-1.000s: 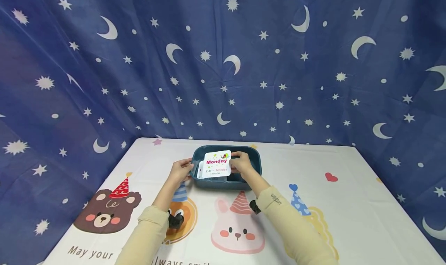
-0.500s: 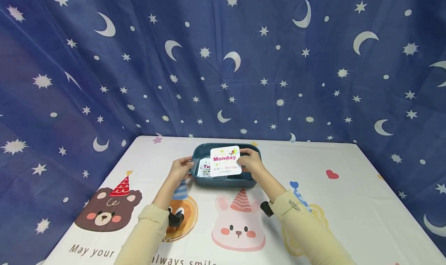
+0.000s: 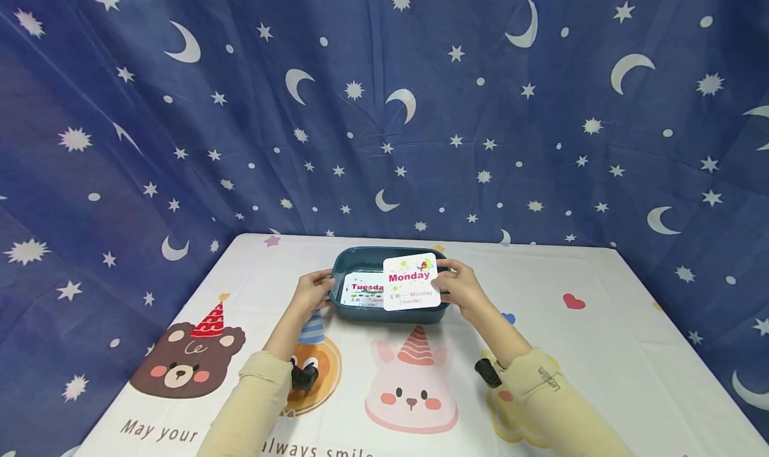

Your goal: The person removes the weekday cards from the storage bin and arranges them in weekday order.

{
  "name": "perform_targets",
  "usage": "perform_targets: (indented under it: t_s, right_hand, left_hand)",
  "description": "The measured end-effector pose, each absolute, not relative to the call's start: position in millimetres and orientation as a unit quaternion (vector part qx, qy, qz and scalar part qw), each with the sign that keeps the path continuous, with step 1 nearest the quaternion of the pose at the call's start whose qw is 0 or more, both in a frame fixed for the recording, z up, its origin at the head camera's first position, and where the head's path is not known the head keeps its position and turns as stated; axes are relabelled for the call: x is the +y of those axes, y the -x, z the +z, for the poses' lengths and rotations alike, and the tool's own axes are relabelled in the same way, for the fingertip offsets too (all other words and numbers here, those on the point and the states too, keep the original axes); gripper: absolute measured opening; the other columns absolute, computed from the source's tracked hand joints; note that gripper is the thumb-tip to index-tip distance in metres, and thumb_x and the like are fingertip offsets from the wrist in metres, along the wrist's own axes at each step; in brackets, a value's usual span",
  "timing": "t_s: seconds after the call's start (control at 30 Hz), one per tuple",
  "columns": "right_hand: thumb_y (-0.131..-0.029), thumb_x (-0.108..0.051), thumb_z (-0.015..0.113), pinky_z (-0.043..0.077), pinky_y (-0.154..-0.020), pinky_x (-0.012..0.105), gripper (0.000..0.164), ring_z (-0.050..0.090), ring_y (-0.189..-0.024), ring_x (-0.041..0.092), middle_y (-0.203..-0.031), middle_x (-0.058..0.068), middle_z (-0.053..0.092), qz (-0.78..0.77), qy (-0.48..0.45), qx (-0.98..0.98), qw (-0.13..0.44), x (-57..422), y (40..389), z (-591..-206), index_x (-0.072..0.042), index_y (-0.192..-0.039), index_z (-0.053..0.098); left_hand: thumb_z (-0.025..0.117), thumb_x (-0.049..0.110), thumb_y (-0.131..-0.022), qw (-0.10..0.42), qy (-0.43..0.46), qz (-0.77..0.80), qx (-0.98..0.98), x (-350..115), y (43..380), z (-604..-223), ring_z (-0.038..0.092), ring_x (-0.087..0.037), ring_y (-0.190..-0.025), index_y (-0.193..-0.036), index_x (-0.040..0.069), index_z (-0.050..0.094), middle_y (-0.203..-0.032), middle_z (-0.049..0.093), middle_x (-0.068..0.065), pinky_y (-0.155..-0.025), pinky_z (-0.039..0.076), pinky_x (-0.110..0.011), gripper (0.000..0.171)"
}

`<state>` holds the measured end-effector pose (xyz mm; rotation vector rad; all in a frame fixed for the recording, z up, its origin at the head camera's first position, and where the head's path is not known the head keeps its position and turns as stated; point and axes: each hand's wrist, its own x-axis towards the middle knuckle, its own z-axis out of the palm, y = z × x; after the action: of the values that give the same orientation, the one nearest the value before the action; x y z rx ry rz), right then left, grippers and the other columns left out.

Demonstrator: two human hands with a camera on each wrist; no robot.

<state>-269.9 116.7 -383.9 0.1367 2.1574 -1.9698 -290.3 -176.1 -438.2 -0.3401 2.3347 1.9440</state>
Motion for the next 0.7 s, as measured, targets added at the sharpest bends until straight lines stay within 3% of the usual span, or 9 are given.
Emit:
perform_targets:
  t_s: [0.3, 0.43, 0.7]
  right_hand:
    - [-0.084, 0.006, 0.053, 0.053, -0.060, 0.020, 0.053, 0.060, -0.068, 0.007, -0.085, -0.001, 0.063, -0.674, -0.042, 0.730, 0.107, 141, 259, -382, 0.002, -0.135, 0.039]
    - [-0.085, 0.005, 0.053, 0.053, -0.060, 0.020, 0.054, 0.062, -0.069, 0.008, -0.088, -0.001, 0.064, -0.674, -0.043, 0.730, 0.105, 151, 256, -383, 0.002, -0.137, 0.038]
    - [-0.086, 0.004, 0.053, 0.053, -0.061, 0.020, 0.055, 0.061, -0.070, 0.008, -0.087, -0.003, 0.063, -0.670, -0.059, 0.734, 0.092, 171, 262, -388, 0.002, -0.138, 0.036]
  left_hand:
    - [0.049, 0.006, -0.097, 0.046, 0.118, 0.641, 0.757, -175, 290, -438, 0.059, -0.020, -0.092, -0.136, -0.004, 0.045, -0.127, 0.049, -0.025, -0.073, 0.058, -0.029, 0.040]
    - [0.049, 0.006, -0.097, 0.051, 0.120, 0.642, 0.755, -174, 290, -440, 0.059, -0.020, -0.091, -0.136, -0.003, 0.045, -0.126, 0.050, -0.024, -0.070, 0.057, -0.026, 0.040]
    - [0.049, 0.006, -0.097, 0.046, 0.122, 0.637, 0.760, -172, 290, -438, 0.058, -0.027, -0.100, -0.136, -0.002, 0.046, -0.128, 0.050, -0.025, -0.080, 0.058, -0.035, 0.040]
